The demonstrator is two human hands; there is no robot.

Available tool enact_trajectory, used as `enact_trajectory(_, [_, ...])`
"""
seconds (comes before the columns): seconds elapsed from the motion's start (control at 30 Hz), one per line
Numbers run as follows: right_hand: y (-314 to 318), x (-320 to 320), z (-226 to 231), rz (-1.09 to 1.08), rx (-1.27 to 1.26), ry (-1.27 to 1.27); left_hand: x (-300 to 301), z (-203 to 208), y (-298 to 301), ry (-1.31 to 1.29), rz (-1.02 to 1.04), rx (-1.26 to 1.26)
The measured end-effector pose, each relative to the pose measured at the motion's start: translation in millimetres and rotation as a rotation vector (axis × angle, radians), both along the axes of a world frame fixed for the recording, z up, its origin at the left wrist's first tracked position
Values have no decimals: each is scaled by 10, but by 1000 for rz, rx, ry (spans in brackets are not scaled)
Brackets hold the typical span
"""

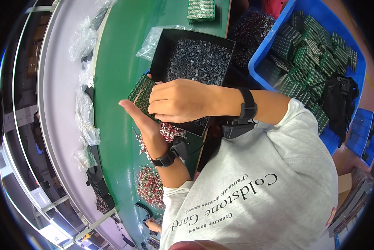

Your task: The person picks up a circuit board and presses small black components into its slots by hand. After filling the board, they turn it over, press the components from the back, and set the board aside.

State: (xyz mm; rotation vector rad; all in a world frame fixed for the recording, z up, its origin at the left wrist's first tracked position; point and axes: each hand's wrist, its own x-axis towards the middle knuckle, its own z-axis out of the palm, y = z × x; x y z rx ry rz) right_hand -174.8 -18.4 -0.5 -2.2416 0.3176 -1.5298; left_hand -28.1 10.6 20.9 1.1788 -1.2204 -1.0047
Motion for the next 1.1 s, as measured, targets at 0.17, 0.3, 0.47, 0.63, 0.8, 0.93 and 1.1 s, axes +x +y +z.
enact_trajectory(0.17, [34, 20, 4, 22, 64, 23, 5, -7, 32, -3, 26, -3])
enact_trajectory(0.3, [46, -23, 33, 70, 168, 17, 24, -43, 51, -18, 12, 28])
enact_trajectory(0.47, [-21, -153, 38, 37, 314, -7, 25, 6, 57, 26, 58, 36])
enact_trajectory(0.63, [-4, -127, 44, 32, 213, 15, 4, 32, 38, 25, 48, 48])
enact_trajectory(0.8, [8, -87, 32, 35, 238, 1, 12, 53, 22, 41, 45, 1])
enact_trajectory(0.93, [-12, -143, -40, -141, 84, -43, -25, 26, -14, 279, 121, 7])
enact_trajectory(1.1, [49, -64, -31, -34, -89, 38, -28, 44, 5, 220, 2, 66])
